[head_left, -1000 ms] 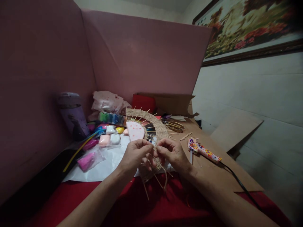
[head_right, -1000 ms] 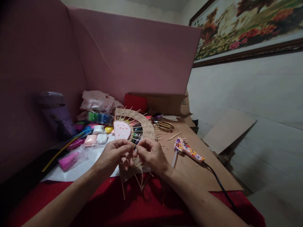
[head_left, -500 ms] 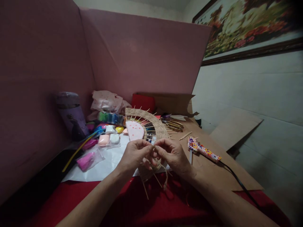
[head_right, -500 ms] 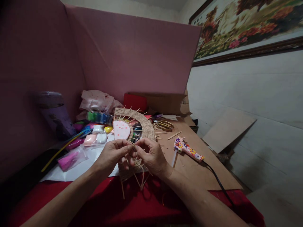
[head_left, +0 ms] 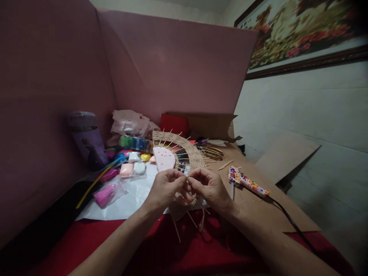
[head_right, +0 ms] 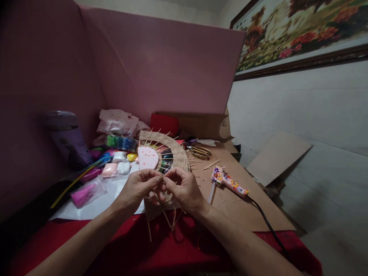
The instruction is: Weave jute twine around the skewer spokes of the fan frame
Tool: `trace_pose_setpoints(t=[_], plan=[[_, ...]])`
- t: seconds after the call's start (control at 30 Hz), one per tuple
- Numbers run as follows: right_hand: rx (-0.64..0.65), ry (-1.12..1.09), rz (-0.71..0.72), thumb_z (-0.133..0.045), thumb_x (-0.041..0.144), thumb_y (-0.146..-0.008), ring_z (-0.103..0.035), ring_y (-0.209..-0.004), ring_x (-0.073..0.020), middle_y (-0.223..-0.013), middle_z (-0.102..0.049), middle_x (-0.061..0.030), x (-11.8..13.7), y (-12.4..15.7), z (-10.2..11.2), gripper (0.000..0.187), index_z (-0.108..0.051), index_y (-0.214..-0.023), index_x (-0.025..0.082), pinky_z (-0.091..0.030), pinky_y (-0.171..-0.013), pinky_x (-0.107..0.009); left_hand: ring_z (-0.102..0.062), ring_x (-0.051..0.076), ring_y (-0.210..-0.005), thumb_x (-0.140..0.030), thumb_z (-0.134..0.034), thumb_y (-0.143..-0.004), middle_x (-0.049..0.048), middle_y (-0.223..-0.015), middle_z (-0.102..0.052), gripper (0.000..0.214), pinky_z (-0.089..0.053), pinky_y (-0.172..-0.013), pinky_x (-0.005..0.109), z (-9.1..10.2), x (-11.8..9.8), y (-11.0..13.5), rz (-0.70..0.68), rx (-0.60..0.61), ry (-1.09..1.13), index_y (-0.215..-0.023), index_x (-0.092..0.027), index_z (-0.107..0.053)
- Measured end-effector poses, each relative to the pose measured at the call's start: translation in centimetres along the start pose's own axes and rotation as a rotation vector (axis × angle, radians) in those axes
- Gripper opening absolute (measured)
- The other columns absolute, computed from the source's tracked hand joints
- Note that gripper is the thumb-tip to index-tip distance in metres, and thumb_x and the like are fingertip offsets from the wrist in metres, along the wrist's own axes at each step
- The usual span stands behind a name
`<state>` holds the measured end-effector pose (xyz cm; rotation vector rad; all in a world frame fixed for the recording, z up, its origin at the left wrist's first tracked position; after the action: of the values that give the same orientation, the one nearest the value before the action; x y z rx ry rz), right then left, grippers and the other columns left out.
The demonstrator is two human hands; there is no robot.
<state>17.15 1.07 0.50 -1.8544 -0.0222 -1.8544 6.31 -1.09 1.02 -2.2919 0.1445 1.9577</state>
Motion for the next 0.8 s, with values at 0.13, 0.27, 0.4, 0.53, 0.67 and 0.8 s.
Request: trace_pose_setpoints(t=[0.13, 0.27, 0.4, 0.53, 0.67, 0.8], plan=[[0.025, -0.056, -0.024, -0.064, 0.034, -0.076, -0.052, -0.046, -0.0074, -0.061, -0.06, 0.0014, -0.19, -0.15, -0.08, 0.019, -0.056, -0.075, 0.016, -0.042, -0.041, -0.019, -0.06, 0.013, -0.043, -0.034, -0.069, -0.064, 0.0042, -0.06, -0.065, 0.028, -0.046, -0.036, 0.021, 0.02, -0.06, 0.08, 0.009, -0.002, -0.008, -0.07, -0.012, -0.054], [0.057, -0.138, -0.074, -0.066, 0.033, -0.073, -0.05, -0.042, -0.0063, -0.057, -0.059, 0.0031, -0.44, -0.32, -0.3, 0.021, -0.055, -0.073, 0.016, -0.041, -0.04, -0.018, -0.061, 0.015, -0.044, -0.038, -0.072, -0.059, 0.0052, -0.061, -0.065, 0.035, -0.045, -0.034, 0.021, 0.02, -0.23, 0.12, 0.003, 0.025, -0.011, -0.071, -0.012, -0.052], [0.06, -0.159, -0.097, -0.069, 0.034, -0.07, -0.051, -0.042, -0.0065, -0.057, -0.059, 0.0037, -0.61, -0.39, -0.32, 0.022, -0.056, -0.075, 0.016, -0.042, -0.04, -0.018, -0.061, 0.016, -0.044, -0.039, -0.073, -0.058, 0.0039, -0.056, -0.064, 0.037, -0.045, -0.034, 0.021, 0.26, -0.22, 0.07, 0.004, 0.022, -0.054, -0.072, -0.013, -0.051], [0.069, -0.137, -0.077, -0.069, 0.033, -0.07, -0.05, -0.042, -0.006, -0.057, -0.058, 0.0041, -0.57, -0.34, -0.37, 0.022, -0.056, -0.074, 0.016, -0.041, -0.04, -0.018, -0.058, 0.014, -0.04, -0.036, -0.069, -0.064, 0.002, -0.053, -0.063, 0.031, -0.042, -0.033, 0.019, 0.46, -0.12, -0.04, -0.016, 0.02, -0.135, -0.074, -0.014, -0.05], [0.089, -0.161, -0.103, -0.068, 0.034, -0.071, -0.051, -0.04, -0.0069, -0.053, -0.057, 0.0052, -0.76, -0.29, -0.58, 0.023, -0.054, -0.073, 0.017, -0.042, -0.039, -0.019, -0.052, 0.01, -0.033, -0.036, -0.064, -0.069, -0.0012, -0.047, -0.059, 0.026, -0.039, -0.032, 0.018, -0.07, 0.11, -0.04, -0.024, 0.081, -0.113, -0.072, -0.016, -0.048], [0.117, -0.186, -0.071, -0.067, 0.033, -0.073, -0.055, -0.046, -0.0071, -0.056, -0.06, 0.0036, -0.54, -0.41, -0.65, 0.021, -0.054, -0.072, 0.017, -0.045, -0.046, -0.019, -0.052, 0.01, -0.034, -0.036, -0.062, -0.071, -0.0006, -0.05, -0.06, 0.025, -0.04, -0.032, 0.019, -0.39, 0.73, 0.01, 0.04, 0.089, 0.012, -0.071, -0.015, -0.049]])
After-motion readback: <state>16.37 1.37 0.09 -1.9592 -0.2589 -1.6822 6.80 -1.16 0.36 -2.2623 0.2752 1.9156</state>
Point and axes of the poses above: each hand's wrist, its own y-axis away from the middle knuckle, its own z-axis out of the back of the hand, x = y × z, the point moved 7 cm from there along -y, towards the middle knuckle
